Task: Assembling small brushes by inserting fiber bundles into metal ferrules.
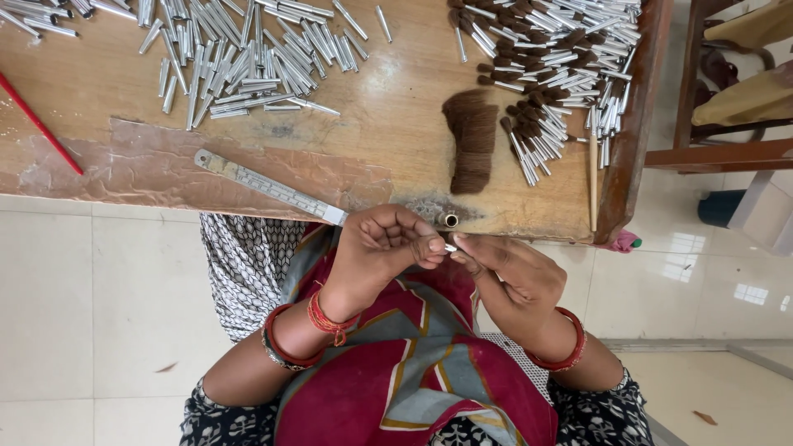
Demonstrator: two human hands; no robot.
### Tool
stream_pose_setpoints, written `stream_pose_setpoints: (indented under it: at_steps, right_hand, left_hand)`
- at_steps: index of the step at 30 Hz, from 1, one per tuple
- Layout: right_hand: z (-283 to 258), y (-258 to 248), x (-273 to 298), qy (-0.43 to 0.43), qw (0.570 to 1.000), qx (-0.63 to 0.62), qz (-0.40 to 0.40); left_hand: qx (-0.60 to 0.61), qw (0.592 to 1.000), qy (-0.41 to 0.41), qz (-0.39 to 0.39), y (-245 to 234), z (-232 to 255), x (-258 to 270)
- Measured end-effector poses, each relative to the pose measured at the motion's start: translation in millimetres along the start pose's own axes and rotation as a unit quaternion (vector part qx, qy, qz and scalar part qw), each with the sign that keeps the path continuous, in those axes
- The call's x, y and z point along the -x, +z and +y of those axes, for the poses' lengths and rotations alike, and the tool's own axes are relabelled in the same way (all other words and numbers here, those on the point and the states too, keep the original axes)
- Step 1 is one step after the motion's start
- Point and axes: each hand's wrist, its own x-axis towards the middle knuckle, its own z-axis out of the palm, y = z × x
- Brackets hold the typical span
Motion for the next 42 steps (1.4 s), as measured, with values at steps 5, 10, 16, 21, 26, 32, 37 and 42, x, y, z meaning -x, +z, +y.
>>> stream_pose_setpoints:
  at_steps: [5,10,16,21,26,32,37,42]
  right_hand:
    - [-3,-2,1,0.006,1.000,-0.003,-0.028]
    - [-7,-3,2,0.047,0.998,0.009,-0.030]
    - [-21,-5,-11,0.043,0.998,0.016,-0.036]
    - [-18,-13,-2,0.061,0.998,0.011,-0.032]
    - [-15,-10,5,0.051,0.998,-0.021,-0.031]
    - [-18,-8,3,0.016,0.999,-0.007,-0.029]
    - [-17,-7,3,0.006,0.999,0.025,-0.031]
    - [-6,-1,11,-0.038,0.998,0.041,0.022]
  left_hand:
    - [0.001,1.000,0.001,0.001,-1,1,3]
    - [0.008,1.000,0.003,-0.012,-1,2,3]
    - [-0.004,1.000,0.008,-0.004,-4,1,6]
    - [-0.015,0.999,0.029,-0.004,-4,4,7]
    - [-0.008,0.999,0.039,-0.020,-1,4,7]
    - [0.006,1.000,-0.002,-0.016,-1,-1,7]
    - [0.028,0.999,-0.020,-0.017,1,-2,7]
    - [0.047,0.999,-0.010,-0.007,3,8,7]
